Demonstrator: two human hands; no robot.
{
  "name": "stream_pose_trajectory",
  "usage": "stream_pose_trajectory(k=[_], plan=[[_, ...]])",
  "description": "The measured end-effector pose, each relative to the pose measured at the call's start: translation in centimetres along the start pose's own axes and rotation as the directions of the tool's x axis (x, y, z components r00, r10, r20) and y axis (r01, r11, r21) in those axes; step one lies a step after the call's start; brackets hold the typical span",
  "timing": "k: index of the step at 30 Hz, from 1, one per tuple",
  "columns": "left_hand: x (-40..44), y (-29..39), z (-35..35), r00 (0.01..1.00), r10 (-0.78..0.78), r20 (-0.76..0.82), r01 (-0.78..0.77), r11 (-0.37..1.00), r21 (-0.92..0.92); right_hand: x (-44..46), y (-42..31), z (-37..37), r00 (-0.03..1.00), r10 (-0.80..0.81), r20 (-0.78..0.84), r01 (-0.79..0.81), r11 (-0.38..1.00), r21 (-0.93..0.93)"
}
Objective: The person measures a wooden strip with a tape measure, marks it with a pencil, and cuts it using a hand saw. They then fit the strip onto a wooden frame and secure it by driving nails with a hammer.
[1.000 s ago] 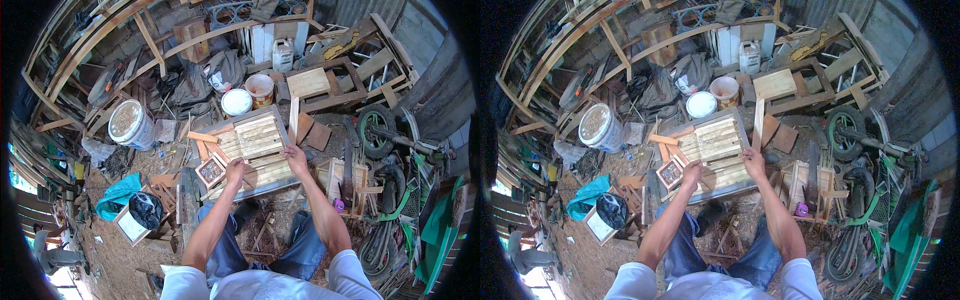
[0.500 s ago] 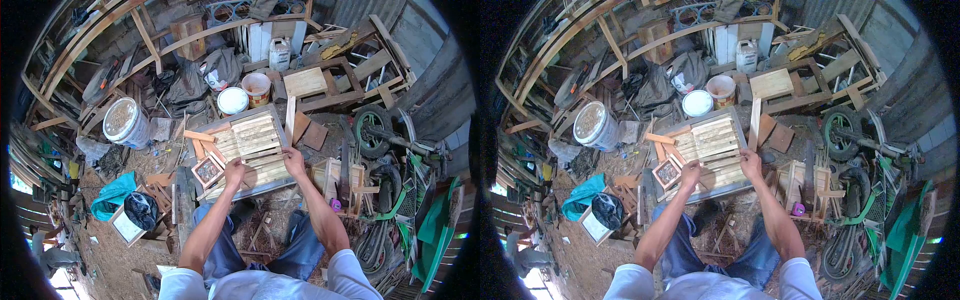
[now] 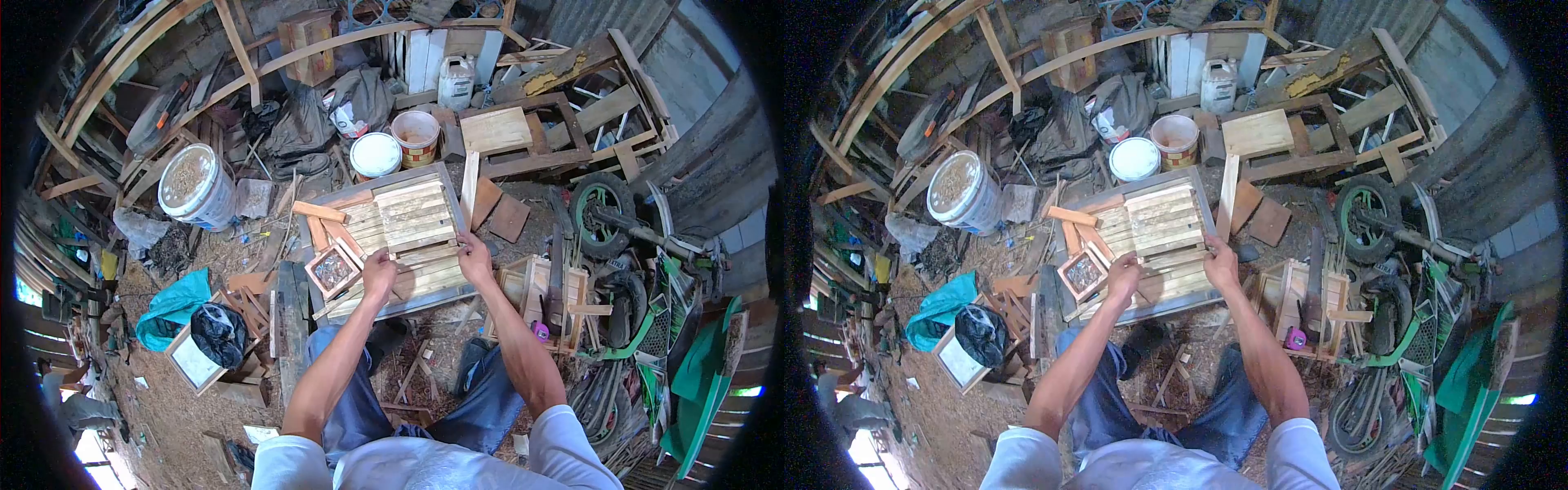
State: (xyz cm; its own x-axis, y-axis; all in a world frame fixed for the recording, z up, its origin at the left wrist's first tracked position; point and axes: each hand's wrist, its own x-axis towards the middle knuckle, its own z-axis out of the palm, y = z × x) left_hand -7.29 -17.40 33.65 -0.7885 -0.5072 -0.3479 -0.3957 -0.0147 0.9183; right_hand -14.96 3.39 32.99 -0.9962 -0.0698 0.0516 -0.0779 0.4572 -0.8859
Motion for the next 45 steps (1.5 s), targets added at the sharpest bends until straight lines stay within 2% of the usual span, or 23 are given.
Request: stream_pose_trajectory(k=[3,6,11,16,19,20,23,24,25,26,28,29,31,32,35,36,39,40,42,45], plan=[[-0.1,0.0,-0.1,1.0,-0.02,0.018,0.021,0.999,-0.024,0.4,-0.4,-0.9,0.967,0.196,0.164,-0.182,0.979,-0.096],[0.0,-0.1,-0.1,1.0,-0.019,0.023,0.019,1.0,0.015,-0.1,-0.4,-0.6,0.994,0.084,0.071,-0.083,0.996,-0.025],[-0.4,0.7,-0.2,0.999,-0.039,0.02,0.039,0.999,-0.008,0.1,0.6,-0.2,0.996,0.049,0.08,-0.049,0.999,0.008],[-1.7,2.7,-0.6,0.993,-0.085,0.082,0.089,0.994,-0.056,0.0,0.5,-0.6,0.994,0.044,0.105,-0.036,0.996,-0.078],[-0.8,0.4,0.5,0.999,0.051,-0.014,-0.053,0.984,-0.168,0.0,-0.2,-0.7,0.99,0.048,0.131,-0.03,0.99,-0.136],[-0.4,-0.3,0.4,0.998,0.055,0.04,-0.048,0.986,-0.16,0.0,-0.8,-0.9,0.989,0.062,0.137,-0.042,0.989,-0.144],[-0.3,-1.6,1.5,0.986,0.147,-0.084,-0.161,0.968,-0.195,-0.3,-1.1,-1.2,0.981,0.093,0.172,-0.066,0.985,-0.157],[1.3,-3.7,1.4,0.985,0.171,0.004,-0.168,0.972,-0.165,-0.3,-1.3,-1.5,0.977,0.099,0.19,-0.065,0.982,-0.179],[0.8,-3.2,1.2,0.989,0.149,0.003,-0.147,0.98,-0.133,0.0,-0.9,-1.6,0.974,0.098,0.205,-0.056,0.978,-0.201],[0.4,-2.5,1.0,0.991,0.134,-0.001,-0.133,0.986,-0.104,-0.1,-0.1,-1.1,0.989,-0.013,0.148,0.044,0.977,-0.21],[-0.7,-0.6,0.4,0.992,0.12,-0.045,-0.122,0.991,-0.058,-0.5,-0.2,-1.2,0.994,-0.094,0.056,0.106,0.95,-0.294],[-1.4,0.2,-0.1,0.986,0.157,-0.057,-0.158,0.987,-0.011,-0.8,-0.4,-1.4,0.991,-0.135,0.016,0.132,0.932,-0.336],[-2.6,1.6,-1.3,0.969,0.231,-0.085,-0.224,0.971,0.088,-1.6,-2.4,-2.2,0.982,-0.187,-0.027,0.173,0.946,-0.274],[-1.2,-0.7,-1.4,0.917,0.394,-0.066,-0.39,0.918,0.072,-1.9,-3.3,-2.7,0.977,-0.208,-0.043,0.192,0.951,-0.243],[-7.1,3.8,-6.0,0.94,0.232,0.252,-0.252,0.967,0.05,-4.1,-5.8,-4.3,0.986,-0.164,-0.034,0.151,0.959,-0.241],[-7.6,2.5,-6.8,0.896,0.363,0.255,-0.402,0.908,0.119,-6.0,-7.5,-4.9,0.984,-0.173,-0.034,0.167,0.977,-0.129],[-10.3,1.1,-9.6,0.814,0.449,0.368,-0.566,0.757,0.326,-10.8,-5.4,-3.9,0.98,-0.163,-0.115,0.15,0.982,-0.117],[-11.1,0.8,-10.3,0.759,0.533,0.374,-0.651,0.646,0.399,-12.2,-6.6,-3.2,0.992,-0.085,-0.089,0.086,0.996,-0.001],[-11.7,0.2,-11.6,0.752,0.521,0.405,-0.659,0.619,0.428,-14.2,-8.8,-2.6,0.999,0.053,-0.013,-0.049,0.977,0.209],[-12.0,-0.9,-14.0,0.768,0.51,0.386,-0.639,0.581,0.503,-14.2,-7.1,0.4,0.942,-0.335,0.022,0.335,0.942,0.009]])
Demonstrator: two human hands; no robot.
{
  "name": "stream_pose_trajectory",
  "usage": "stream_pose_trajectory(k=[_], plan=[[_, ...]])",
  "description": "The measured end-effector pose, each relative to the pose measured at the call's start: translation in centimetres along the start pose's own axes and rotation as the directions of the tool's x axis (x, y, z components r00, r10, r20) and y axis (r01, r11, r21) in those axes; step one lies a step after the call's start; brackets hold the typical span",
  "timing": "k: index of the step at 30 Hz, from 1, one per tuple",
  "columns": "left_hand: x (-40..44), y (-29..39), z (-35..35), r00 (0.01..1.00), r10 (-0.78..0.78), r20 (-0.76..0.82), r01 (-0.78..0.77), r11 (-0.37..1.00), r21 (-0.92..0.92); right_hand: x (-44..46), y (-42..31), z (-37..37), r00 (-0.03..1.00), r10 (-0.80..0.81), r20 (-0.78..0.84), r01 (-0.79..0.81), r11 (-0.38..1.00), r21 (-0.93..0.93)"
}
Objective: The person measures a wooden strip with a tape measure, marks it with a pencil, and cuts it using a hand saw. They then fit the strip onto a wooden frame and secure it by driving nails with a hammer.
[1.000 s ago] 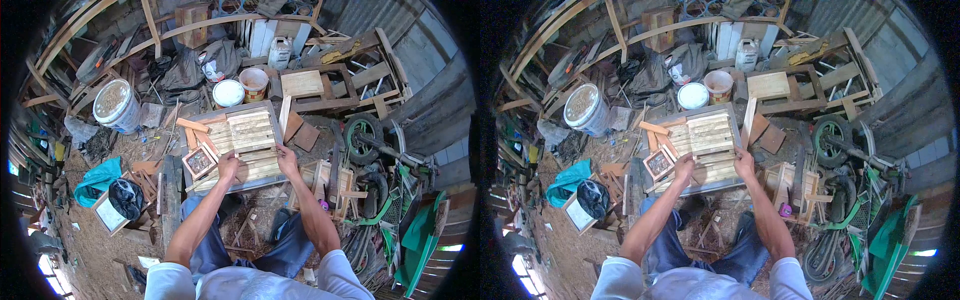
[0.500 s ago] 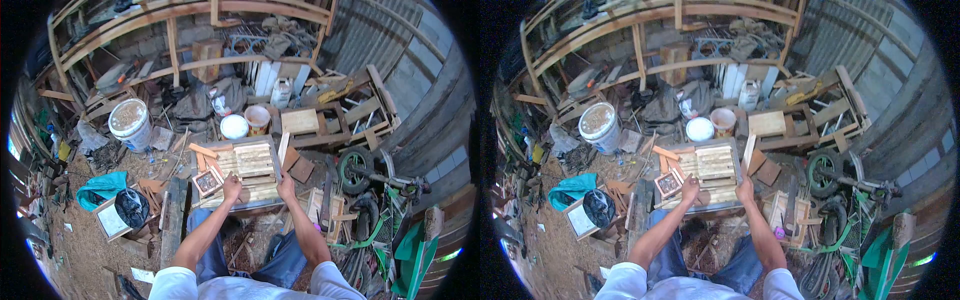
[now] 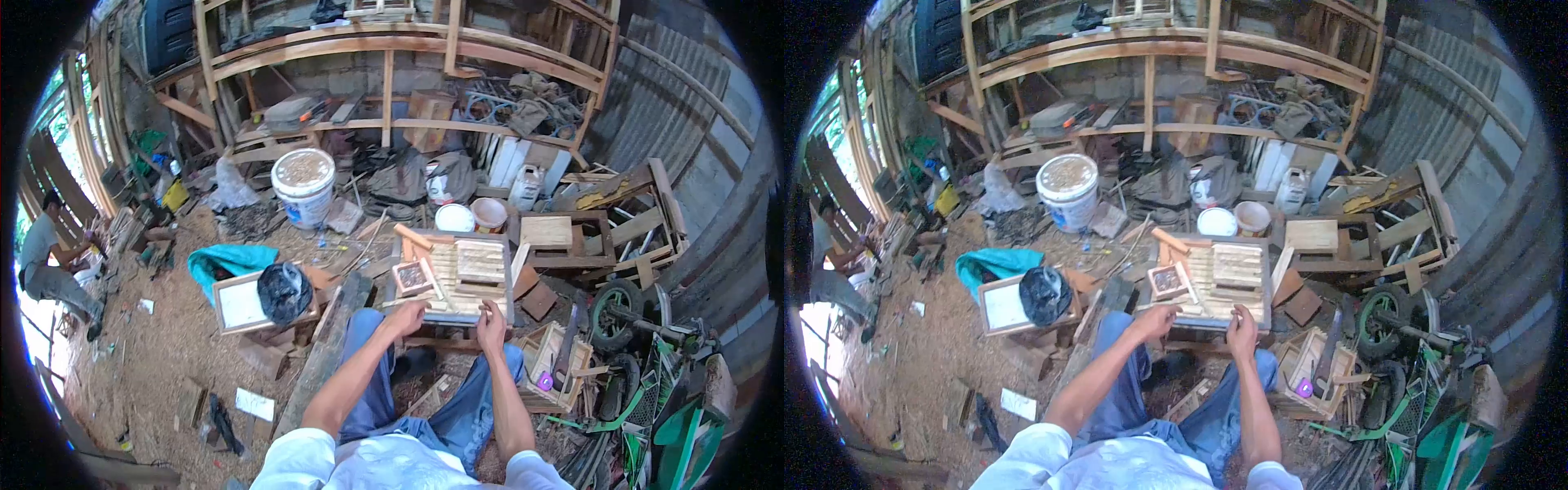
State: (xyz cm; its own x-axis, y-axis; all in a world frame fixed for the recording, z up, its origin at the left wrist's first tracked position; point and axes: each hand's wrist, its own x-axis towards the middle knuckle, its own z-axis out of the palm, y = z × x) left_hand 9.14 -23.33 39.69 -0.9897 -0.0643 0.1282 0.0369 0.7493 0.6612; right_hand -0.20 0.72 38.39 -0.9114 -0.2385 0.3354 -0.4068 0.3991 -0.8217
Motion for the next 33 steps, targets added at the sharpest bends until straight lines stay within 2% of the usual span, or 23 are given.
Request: stream_pose_trajectory(k=[4,7,8,9,10,11,15,17,19,20,21,22,24,27,28,29,30,32,33], plan=[[-1.9,-0.9,-3.2,0.994,-0.087,-0.065,0.078,0.989,-0.124,-0.3,-0.7,1.6,0.991,-0.126,0.04,0.125,0.991,0.041],[-2.3,-2.9,-3.9,0.979,-0.192,-0.065,0.168,0.948,-0.271,-0.1,-1.3,1.7,0.994,-0.106,0.035,0.105,0.994,0.043],[-2.3,-4.3,-3.5,0.966,-0.25,-0.06,0.203,0.885,-0.419,0.1,-1.6,1.8,0.996,-0.086,0.036,0.085,0.995,0.045],[-1.9,-5.8,-3.0,0.951,-0.305,-0.048,0.228,0.8,-0.555,0.8,-0.8,2.4,0.99,-0.142,0.026,0.143,0.989,-0.042],[-0.8,-5.6,-3.8,0.933,-0.358,-0.027,0.247,0.694,-0.677,1.6,-3.2,2.2,0.992,-0.114,0.045,0.115,0.993,-0.014],[0.0,-5.7,-4.6,0.908,-0.417,0.022,0.307,0.63,-0.714,3.1,-3.3,3.3,0.994,-0.092,0.062,0.089,0.995,0.046],[7.2,-6.0,-9.4,0.929,-0.367,-0.042,0.236,0.677,-0.697,11.7,-8.6,7.4,0.989,-0.08,0.127,0.062,0.988,0.145],[13.2,-9.3,-10.2,0.929,-0.366,-0.054,0.188,0.594,-0.782,18.5,-7.5,11.8,0.983,-0.078,0.165,0.047,0.982,0.181],[19.3,-11.7,-11.5,0.912,-0.405,-0.07,0.183,0.551,-0.814,26.2,-2.7,18.2,0.975,-0.085,0.207,0.032,0.969,0.244],[21.9,-13.8,-11.7,0.928,-0.371,-0.042,0.152,0.478,-0.865,29.4,-2.1,20.4,0.953,0.016,0.303,-0.114,0.944,0.309],[24.8,-16.7,-11.3,0.912,-0.41,-0.018,0.192,0.465,-0.864,32.6,-0.4,23.0,0.911,0.123,0.393,-0.28,0.885,0.372],[27.4,-19.7,-10.4,0.896,-0.444,0.005,0.228,0.451,-0.863,35.2,1.2,25.1,0.857,0.26,0.446,-0.414,0.862,0.293],[32.1,-25.2,-8.3,0.857,-0.506,0.099,0.343,0.417,-0.842,38.7,4.1,28.8,0.86,0.315,0.4,-0.381,0.92,0.093],[36.8,-32.3,-4.1,0.827,-0.517,0.221,0.444,0.361,-0.82,42.3,13.0,34.7,0.814,0.361,0.455,-0.373,0.926,-0.067],[38.3,-34.4,-2.4,0.826,-0.503,0.254,0.462,0.348,-0.816,42.7,13.7,35.8,0.768,0.453,0.452,-0.421,0.89,-0.177],[39.6,-36.3,-0.7,0.804,-0.512,0.304,0.497,0.296,-0.816,43.3,14.4,36.7,0.669,0.495,0.554,-0.424,0.867,-0.264],[40.8,-38.3,1.3,0.813,-0.478,0.333,0.505,0.294,-0.811,44.0,15.8,37.7,0.554,0.531,0.641,-0.412,0.844,-0.343],[42.6,-41.3,5.0,0.821,-0.408,0.399,0.532,0.294,-0.794,43.8,26.9,43.4,0.527,0.416,0.741,-0.233,0.909,-0.344],[43.3,-41.7,6.4,0.794,-0.427,0.432,0.57,0.276,-0.774,43.7,28.4,44.2,0.499,0.437,0.748,-0.213,0.899,-0.383]])
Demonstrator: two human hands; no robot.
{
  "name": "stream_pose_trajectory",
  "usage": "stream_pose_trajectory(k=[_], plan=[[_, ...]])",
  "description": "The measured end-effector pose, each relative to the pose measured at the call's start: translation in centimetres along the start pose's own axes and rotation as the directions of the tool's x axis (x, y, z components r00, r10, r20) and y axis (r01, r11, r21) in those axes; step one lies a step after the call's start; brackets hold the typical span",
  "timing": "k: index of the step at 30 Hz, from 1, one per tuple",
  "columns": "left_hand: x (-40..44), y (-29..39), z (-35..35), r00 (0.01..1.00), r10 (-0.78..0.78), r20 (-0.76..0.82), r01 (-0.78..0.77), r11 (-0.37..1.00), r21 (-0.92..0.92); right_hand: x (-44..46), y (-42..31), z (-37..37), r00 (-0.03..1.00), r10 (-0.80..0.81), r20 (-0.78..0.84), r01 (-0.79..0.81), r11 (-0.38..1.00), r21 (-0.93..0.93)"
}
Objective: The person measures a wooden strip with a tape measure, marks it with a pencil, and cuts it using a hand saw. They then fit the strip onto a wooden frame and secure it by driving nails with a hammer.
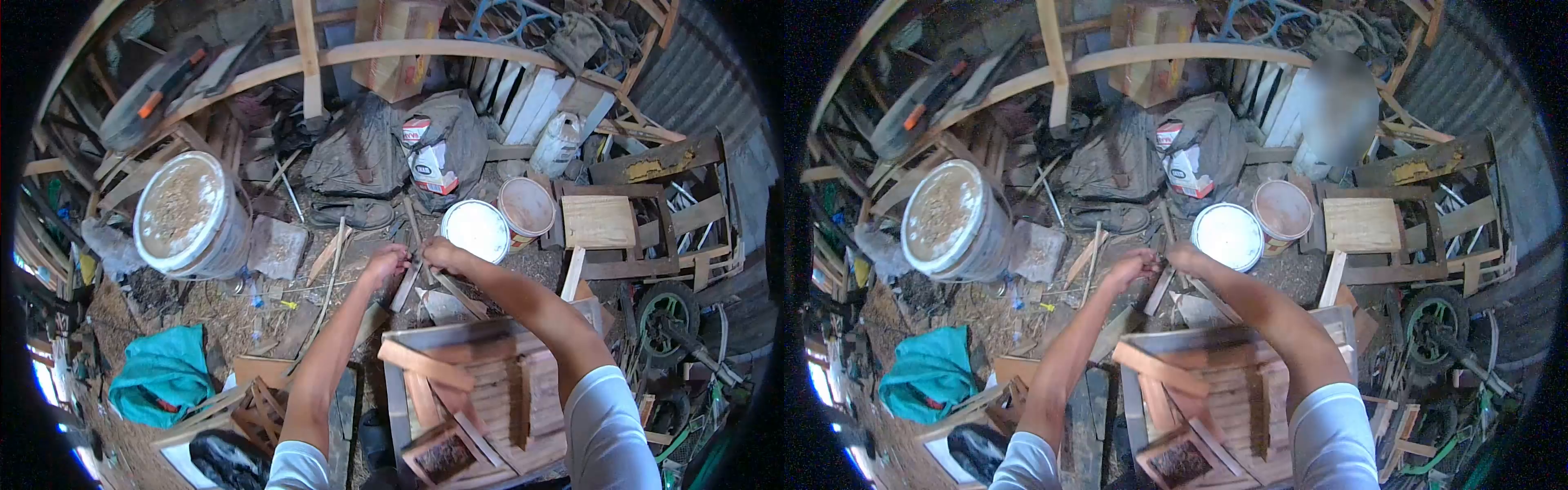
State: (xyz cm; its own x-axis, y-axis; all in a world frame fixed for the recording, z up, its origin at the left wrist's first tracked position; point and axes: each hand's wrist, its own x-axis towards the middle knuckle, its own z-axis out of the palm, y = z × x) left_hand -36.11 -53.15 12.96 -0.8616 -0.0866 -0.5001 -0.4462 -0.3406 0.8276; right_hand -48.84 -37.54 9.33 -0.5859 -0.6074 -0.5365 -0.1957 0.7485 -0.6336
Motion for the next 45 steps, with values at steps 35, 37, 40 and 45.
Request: stream_pose_trajectory(k=[35,37,40,45], plan=[[-3.0,6.0,-2.7,0.935,0.332,-0.127,-0.344,0.935,-0.088,-6.5,-8.8,-3.8,0.965,-0.228,0.13,0.217,0.972,0.095],[-7.3,9.9,-2.1,0.899,0.408,-0.157,-0.432,0.885,-0.173,-11.4,-12.2,-8.1,0.973,-0.211,0.098,0.205,0.977,0.06],[-17.9,15.4,1.0,0.806,0.532,-0.258,-0.589,0.764,-0.264,-24.9,-13.8,-13.4,0.86,-0.471,-0.195,0.455,0.882,-0.122],[-30.8,17.2,6.6,0.779,0.585,-0.226,-0.62,0.665,-0.416,-45.5,-14.2,-13.6,0.862,-0.106,-0.496,0.39,0.765,0.513]])
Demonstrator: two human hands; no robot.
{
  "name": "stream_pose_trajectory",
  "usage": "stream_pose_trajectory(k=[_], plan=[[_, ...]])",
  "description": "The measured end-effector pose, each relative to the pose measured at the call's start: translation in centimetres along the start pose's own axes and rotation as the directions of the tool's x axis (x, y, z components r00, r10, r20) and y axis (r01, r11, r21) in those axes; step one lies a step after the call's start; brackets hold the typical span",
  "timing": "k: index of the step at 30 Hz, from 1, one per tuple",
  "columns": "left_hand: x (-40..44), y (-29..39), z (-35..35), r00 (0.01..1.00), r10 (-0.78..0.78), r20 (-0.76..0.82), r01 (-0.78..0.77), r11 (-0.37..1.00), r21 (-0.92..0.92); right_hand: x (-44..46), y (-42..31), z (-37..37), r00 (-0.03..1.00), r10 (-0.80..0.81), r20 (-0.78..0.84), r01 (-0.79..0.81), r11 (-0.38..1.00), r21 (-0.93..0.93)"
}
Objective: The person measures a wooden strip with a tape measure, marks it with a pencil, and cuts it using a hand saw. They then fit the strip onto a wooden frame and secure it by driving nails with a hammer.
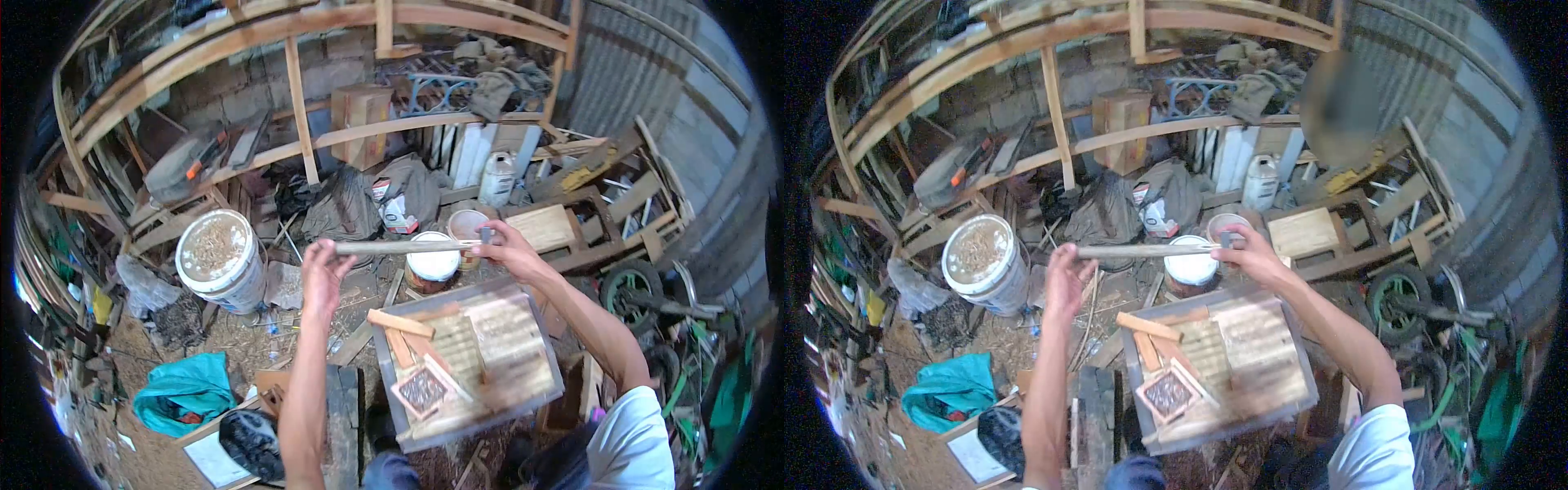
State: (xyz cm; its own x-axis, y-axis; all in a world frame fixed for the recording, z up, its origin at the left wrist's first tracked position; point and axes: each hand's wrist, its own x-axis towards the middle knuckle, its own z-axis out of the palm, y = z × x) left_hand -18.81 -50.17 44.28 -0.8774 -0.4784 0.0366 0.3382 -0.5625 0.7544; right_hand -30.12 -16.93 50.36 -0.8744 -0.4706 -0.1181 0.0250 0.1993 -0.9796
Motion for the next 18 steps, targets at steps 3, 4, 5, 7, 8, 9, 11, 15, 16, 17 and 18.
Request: stream_pose_trajectory(k=[3,4,5,7,8,9,11,15,16,17,18], plan=[[-8.1,1.6,3.8,0.989,-0.142,0.047,0.134,0.981,0.14,-10.1,-2.5,-1.8,0.987,0.054,-0.154,0.007,0.93,0.366],[-10.4,2.4,5.1,0.972,-0.191,0.137,0.156,0.959,0.236,-12.4,-2.4,-3.0,0.985,0.04,-0.169,0.046,0.88,0.473],[-13.0,3.1,6.6,0.945,-0.246,0.218,0.164,0.927,0.336,-14.1,-1.3,-4.5,0.983,0.027,-0.181,0.084,0.815,0.573],[-17.5,3.8,9.8,0.859,-0.38,0.343,0.183,0.854,0.487,-18.3,-1.3,-6.1,0.967,0.056,-0.249,0.144,0.687,0.712],[-19.5,3.5,11.8,0.804,-0.446,0.393,0.194,0.822,0.535,-19.9,-1.3,-6.9,0.954,0.057,-0.295,0.188,0.654,0.733],[-20.9,2.3,13.0,0.735,-0.492,0.466,0.163,0.795,0.584,-21.6,-1.1,-7.1,0.939,0.065,-0.337,0.228,0.617,0.754],[-24.0,-0.8,15.9,0.676,-0.586,0.447,0.13,0.691,0.711,-24.1,0.4,-7.9,0.934,0.073,-0.35,0.228,0.632,0.741],[-31.0,-8.1,18.9,0.584,-0.69,0.427,0.307,0.675,0.671,-29.8,5.8,-5.1,0.971,0.044,-0.236,0.16,0.613,0.774],[-32.3,-9.5,18.9,0.534,-0.72,0.443,0.344,0.664,0.664,-31.3,7.3,-4.9,0.971,0.086,-0.224,0.137,0.567,0.812],[-33.4,-10.7,18.8,0.517,-0.738,0.434,0.297,0.63,0.717,-32.1,9.4,-5.2,0.966,0.096,-0.241,0.141,0.587,0.797],[-34.6,-11.8,18.2,0.502,-0.757,0.418,0.252,0.591,0.767,-33.2,11.4,-5.5,0.957,0.153,-0.245,0.111,0.591,0.799]])
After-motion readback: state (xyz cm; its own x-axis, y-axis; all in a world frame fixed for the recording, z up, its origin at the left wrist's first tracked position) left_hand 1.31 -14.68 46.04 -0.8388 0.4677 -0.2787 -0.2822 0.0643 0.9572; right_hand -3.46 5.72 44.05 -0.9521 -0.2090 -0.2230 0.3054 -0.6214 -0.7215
